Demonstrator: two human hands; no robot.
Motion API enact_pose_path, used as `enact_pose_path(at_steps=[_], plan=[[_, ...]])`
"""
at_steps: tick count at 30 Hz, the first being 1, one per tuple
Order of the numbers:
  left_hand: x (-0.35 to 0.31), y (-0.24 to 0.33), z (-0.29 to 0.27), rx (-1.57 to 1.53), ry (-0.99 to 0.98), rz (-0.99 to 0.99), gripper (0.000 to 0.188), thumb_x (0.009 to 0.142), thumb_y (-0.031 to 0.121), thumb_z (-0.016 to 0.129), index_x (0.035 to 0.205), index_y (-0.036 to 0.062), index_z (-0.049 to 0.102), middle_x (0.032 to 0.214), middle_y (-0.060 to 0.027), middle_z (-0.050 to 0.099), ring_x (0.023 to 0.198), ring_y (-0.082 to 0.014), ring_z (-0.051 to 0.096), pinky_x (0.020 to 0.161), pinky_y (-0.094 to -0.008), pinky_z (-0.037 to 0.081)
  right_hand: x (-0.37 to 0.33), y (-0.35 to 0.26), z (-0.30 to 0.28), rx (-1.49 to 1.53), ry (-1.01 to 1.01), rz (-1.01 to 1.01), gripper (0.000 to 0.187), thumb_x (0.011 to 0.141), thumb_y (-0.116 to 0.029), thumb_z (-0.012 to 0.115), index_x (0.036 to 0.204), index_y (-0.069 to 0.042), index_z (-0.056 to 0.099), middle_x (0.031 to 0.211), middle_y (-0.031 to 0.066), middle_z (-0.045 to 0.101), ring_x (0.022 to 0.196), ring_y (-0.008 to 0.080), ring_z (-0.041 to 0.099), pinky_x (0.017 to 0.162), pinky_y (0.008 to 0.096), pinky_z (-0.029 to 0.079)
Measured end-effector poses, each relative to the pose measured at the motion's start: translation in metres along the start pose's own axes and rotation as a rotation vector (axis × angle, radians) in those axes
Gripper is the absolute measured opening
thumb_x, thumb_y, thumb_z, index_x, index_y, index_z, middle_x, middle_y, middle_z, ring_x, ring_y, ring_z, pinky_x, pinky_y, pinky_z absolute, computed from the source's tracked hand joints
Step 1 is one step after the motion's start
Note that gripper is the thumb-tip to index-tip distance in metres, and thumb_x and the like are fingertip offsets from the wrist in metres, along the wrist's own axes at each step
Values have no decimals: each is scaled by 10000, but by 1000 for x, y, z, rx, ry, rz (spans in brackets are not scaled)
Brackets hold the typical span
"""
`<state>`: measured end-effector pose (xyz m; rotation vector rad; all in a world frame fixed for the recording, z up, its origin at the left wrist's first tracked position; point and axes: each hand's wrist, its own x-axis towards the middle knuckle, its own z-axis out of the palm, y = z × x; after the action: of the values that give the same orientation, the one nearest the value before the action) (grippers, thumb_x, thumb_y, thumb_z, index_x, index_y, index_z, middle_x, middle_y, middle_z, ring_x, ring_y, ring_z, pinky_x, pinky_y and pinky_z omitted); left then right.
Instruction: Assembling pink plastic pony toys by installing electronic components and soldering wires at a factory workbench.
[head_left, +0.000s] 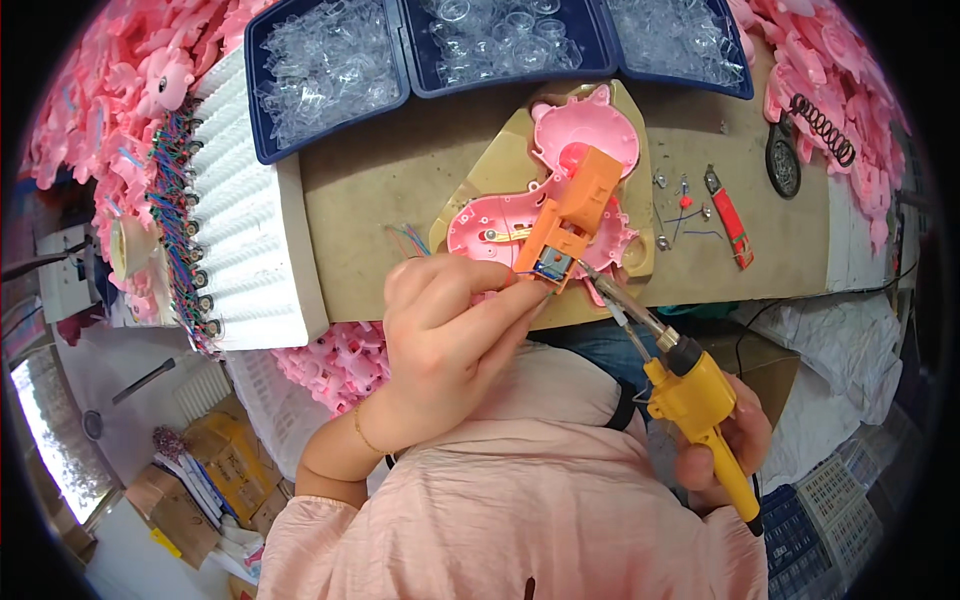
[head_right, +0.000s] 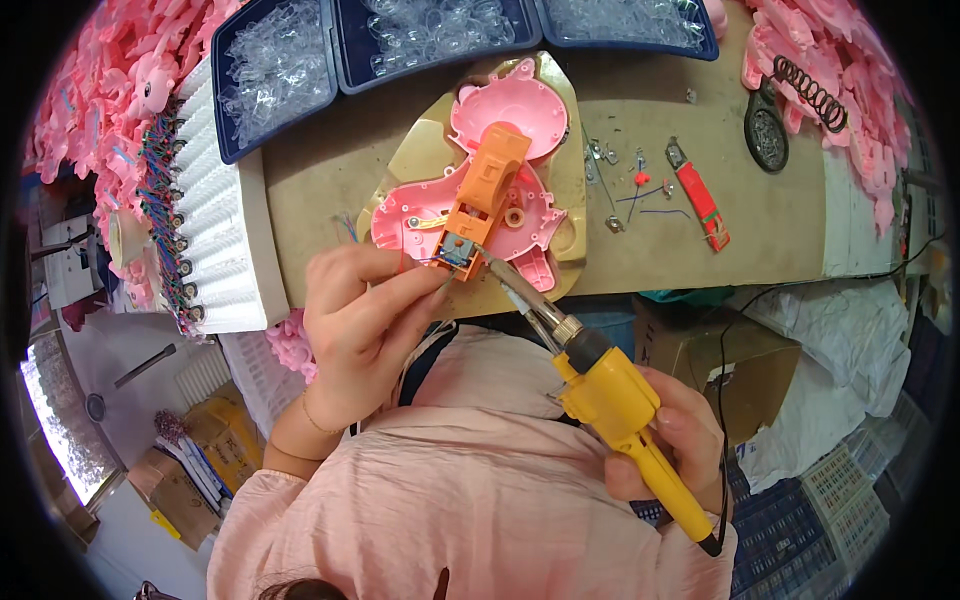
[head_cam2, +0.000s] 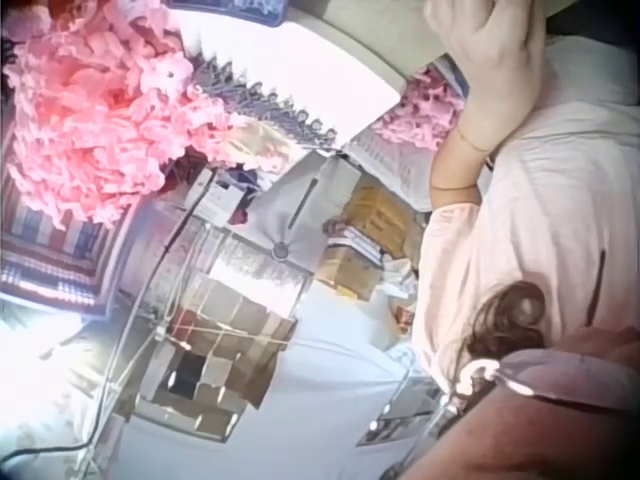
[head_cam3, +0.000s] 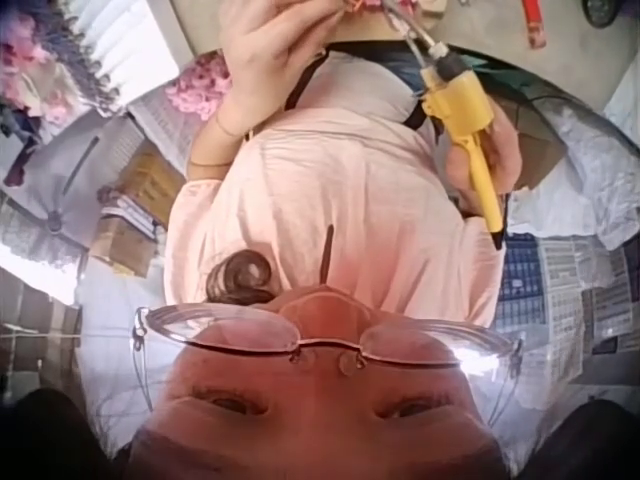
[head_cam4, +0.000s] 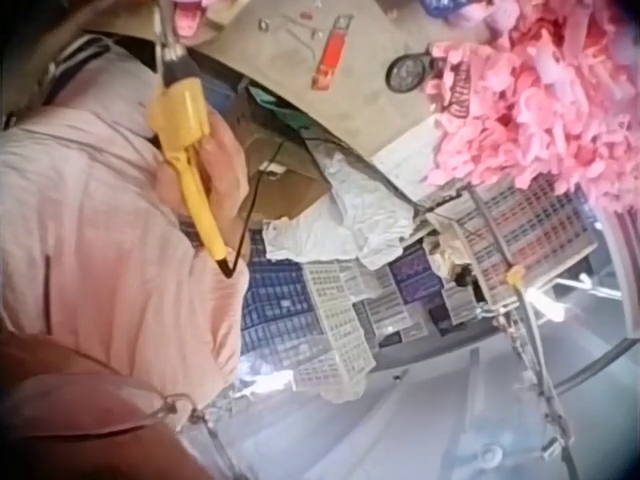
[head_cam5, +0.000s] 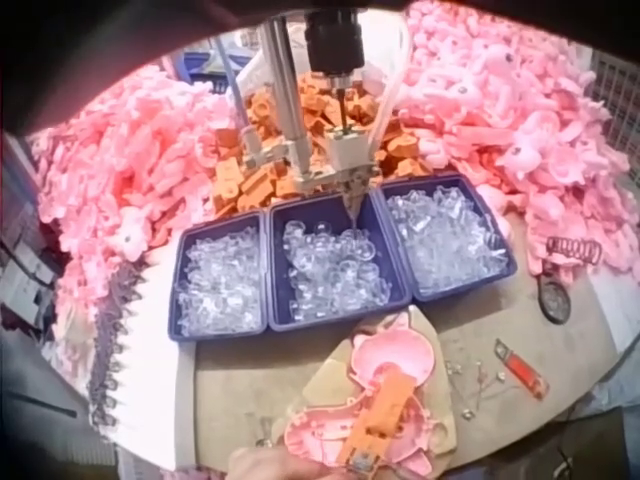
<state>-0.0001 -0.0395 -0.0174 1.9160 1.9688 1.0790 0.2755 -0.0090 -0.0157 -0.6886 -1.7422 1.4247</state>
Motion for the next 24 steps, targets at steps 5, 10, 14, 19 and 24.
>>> enact_pose_path(at_steps=[5,10,14,19,24], plan=[[1,-2,-2,1,-9,46,189,659,74,710,841,104,670,811,-5,593,739,-188,551,669,-326,386,1,2,-2,-17,-70,-40,612,852,-362,621,1311,-79,331,1213,246,455,1034,277,538,866,352,458],[2,-4,-3,-65,-70,28,223,641,40,719,854,88,673,814,-19,567,756,-195,526,690,-325,388,-5,-3,-6,-35,-82,84,620,856,-346,619,1320,-72,314,1216,259,450,1034,283,540,854,355,462],[6,-2,-5,-58,-75,30,179,653,66,712,824,94,669,802,-10,589,735,-191,555,656,-329,394,2,-3,0,-36,-98,27,609,847,-309,624,1314,-61,321,1204,260,462,1015,276,547,821,347,467],[7,-2,-5,-24,-70,60,173,647,75,720,811,97,670,801,-6,587,739,-189,555,658,-325,394,5,3,6,-39,-78,-49,584,816,-245,642,1282,-33,362,1175,243,497,958,252,568,752,327,473],[6,-3,-6,-16,-104,63,223,635,52,724,847,98,674,806,-17,560,757,-199,535,702,-326,395,6,8,9,-42,-57,-124,562,784,-181,661,1251,-5,402,1146,226,532,902,228,588,682,307,480]])
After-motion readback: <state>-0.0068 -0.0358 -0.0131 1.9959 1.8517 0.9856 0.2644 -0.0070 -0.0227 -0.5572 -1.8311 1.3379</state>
